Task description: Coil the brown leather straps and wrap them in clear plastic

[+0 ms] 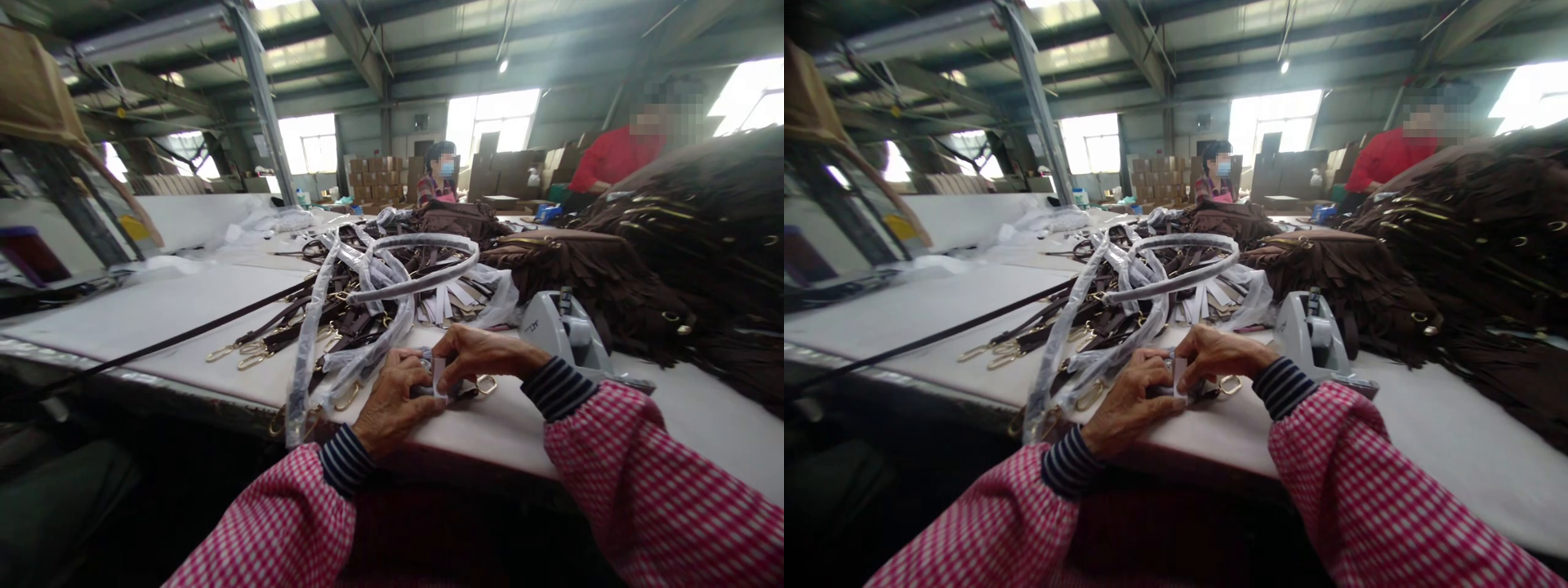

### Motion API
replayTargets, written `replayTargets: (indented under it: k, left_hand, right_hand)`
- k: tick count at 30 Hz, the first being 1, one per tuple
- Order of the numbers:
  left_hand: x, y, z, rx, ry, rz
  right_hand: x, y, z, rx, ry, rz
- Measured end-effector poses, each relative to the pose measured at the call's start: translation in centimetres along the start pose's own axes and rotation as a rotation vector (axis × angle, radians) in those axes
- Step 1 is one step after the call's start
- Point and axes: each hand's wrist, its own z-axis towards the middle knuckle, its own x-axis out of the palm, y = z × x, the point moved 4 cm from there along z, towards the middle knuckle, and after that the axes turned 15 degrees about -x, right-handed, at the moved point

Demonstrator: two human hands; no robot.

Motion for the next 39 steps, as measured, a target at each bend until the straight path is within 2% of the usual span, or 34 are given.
replayTargets:
  k: [10, 17, 22, 26, 31, 39]
  left_hand:
    - [-0.1, -0.2, -0.1, 0.015, 0.020, 0.003]
    - [0.0, -0.1, 0.1, -0.002, 0.024, -0.002]
    - [0.1, -0.3, 0.0, 0.072, 0.051, 0.017]
    - [0.1, -0.5, 0.0, 0.141, 0.062, -0.009]
    - [0.0, -0.4, 0.0, 0.074, 0.058, -0.038]
    - [0.0, -0.3, 0.0, 0.093, 0.066, -0.048]
  right_hand:
    - [-0.4, 0.8, 1.9, 0.079, 0.080, -0.088]
    - [0.4, 1.3, 0.0, -0.001, -0.057, -0.090]
    - [1.0, 1.7, -0.9, -0.013, -0.097, -0.064]
    - [0.6, 1.6, -0.5, 0.026, -0.024, -0.028]
    - [-0.1, 2.3, 0.3, 0.072, 0.127, -0.043]
    - [-0.2, 3.0, 1.2, 0.091, 0.226, -0.142]
